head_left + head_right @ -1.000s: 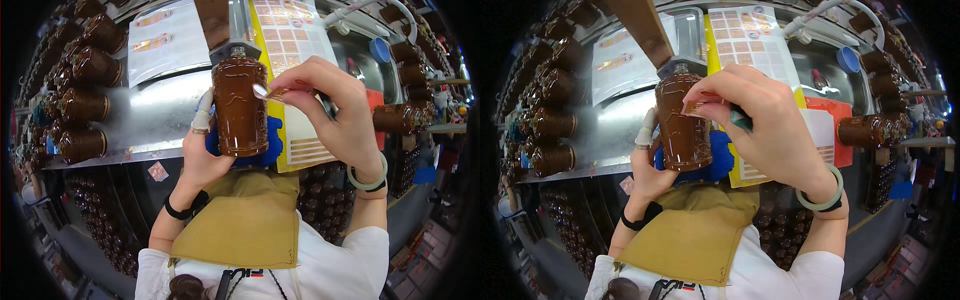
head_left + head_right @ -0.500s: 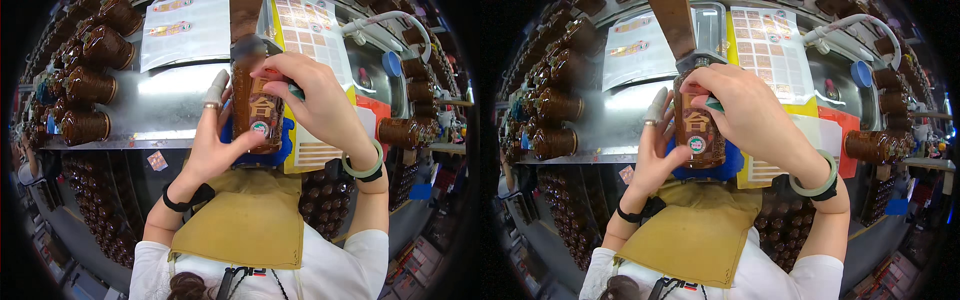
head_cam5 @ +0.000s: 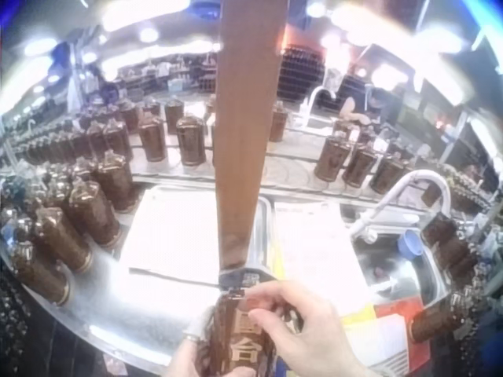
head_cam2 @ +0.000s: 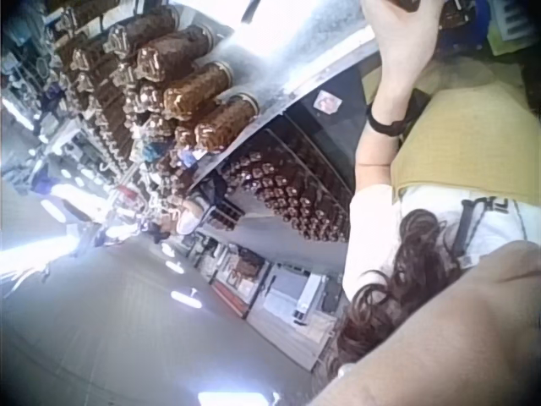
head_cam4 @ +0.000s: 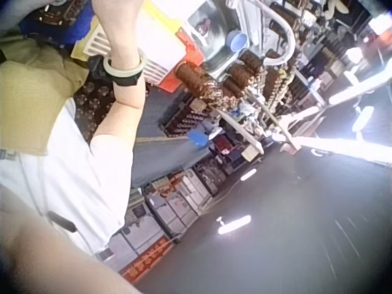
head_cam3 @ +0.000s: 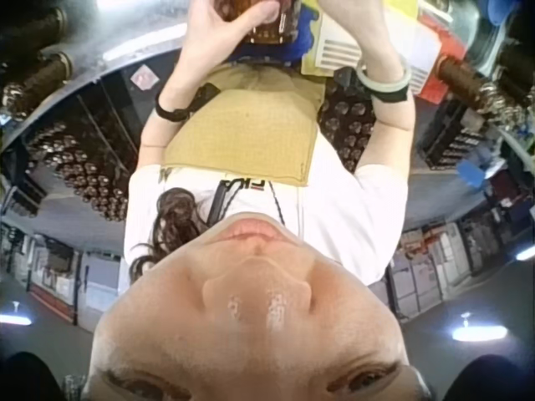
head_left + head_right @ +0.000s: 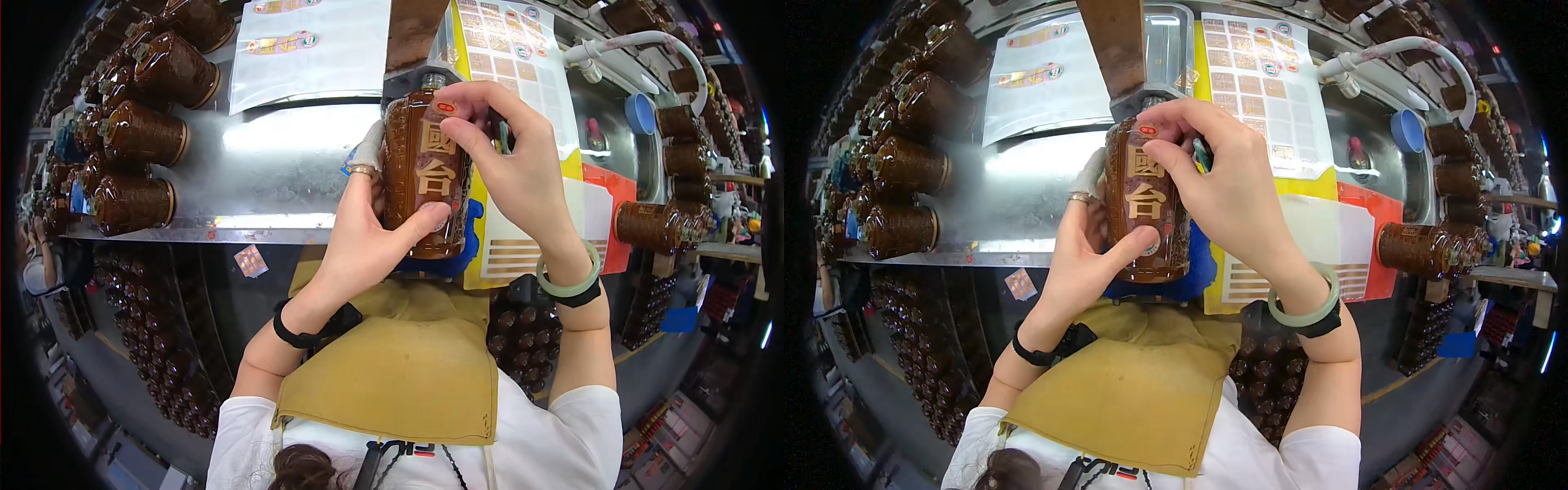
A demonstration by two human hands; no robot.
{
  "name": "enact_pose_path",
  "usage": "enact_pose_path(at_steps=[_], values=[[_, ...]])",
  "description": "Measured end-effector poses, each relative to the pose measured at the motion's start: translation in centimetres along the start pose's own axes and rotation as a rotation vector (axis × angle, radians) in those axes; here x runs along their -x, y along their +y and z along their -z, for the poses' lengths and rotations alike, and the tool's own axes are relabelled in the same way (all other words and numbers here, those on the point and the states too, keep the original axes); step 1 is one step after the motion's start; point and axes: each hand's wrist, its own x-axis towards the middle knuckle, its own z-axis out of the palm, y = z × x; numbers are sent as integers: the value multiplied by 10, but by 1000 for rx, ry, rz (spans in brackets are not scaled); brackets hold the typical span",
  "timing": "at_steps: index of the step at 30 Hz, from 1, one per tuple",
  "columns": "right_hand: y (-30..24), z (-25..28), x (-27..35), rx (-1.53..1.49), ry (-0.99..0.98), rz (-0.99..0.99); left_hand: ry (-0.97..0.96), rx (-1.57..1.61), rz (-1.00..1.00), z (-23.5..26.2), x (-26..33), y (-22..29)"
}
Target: Applying and smoothing decorative labels onto ceramic bottles in a production line setting.
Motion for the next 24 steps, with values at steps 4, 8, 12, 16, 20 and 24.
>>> enact_pose_path(at_steps=[4,8,12,16,20,24], values=[[1,0,-1,0,-10,-13,7,20,29,-1,2,0],[1,0,-1,-20,-35,-46,8,59,-16,-2,2,-1],[3,0,-1,1,3,-7,60,37,-89,-4,2,-7],[3,-1,-1,2,-1,-23,53,58,-83,-5,2,-7],[3,-1,-2,3,-1,-16,53,75,-85,-5,2,-9],[1,0,-2,17,-2,-21,19,91,-56,-4,3,-6]])
